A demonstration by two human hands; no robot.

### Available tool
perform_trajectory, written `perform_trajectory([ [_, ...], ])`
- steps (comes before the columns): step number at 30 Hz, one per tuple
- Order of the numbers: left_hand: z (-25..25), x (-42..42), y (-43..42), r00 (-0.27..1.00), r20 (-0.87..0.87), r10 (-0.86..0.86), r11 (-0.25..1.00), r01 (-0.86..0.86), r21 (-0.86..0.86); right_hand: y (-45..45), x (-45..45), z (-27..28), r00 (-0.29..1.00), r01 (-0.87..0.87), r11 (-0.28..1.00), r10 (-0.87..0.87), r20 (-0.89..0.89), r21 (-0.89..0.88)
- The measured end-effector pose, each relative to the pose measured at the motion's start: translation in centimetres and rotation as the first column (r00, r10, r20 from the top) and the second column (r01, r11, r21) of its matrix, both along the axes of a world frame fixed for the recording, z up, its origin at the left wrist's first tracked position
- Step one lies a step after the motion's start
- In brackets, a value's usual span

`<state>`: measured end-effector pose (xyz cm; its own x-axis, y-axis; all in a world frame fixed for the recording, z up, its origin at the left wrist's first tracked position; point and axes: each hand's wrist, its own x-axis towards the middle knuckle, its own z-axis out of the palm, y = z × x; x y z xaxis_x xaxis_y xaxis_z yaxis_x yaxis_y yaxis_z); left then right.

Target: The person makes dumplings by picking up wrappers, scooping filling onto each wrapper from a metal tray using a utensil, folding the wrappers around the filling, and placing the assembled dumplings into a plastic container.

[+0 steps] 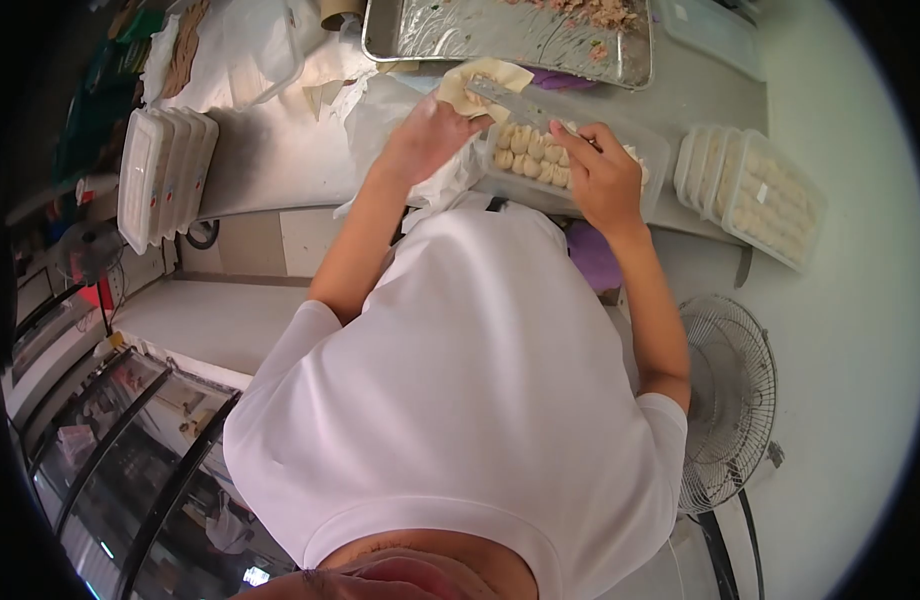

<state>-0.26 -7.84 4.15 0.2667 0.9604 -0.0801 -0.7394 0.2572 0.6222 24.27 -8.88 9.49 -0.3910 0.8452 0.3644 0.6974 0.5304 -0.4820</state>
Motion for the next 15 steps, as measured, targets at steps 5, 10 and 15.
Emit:
perform_trajectory([
  [5,3.2,-3.1,1.2,0.473,-0.875,0.102,0.853,0.411,0.322,-0.5,-0.2,1.4,0.953,-0.143,0.985,0.112,-0.282,-0.093],
  [10,6.1,-2.1,2.3,0.345,-0.911,0.224,0.822,0.436,0.367,-1.0,-0.4,1.1,0.988,-0.131,0.991,0.127,-0.093,-0.038],
  [15,6.0,-0.7,2.6,0.127,-0.946,0.298,0.749,0.584,0.314,-0.5,0.9,3.0,0.992,-0.125,0.980,0.127,-0.001,-0.155],
])
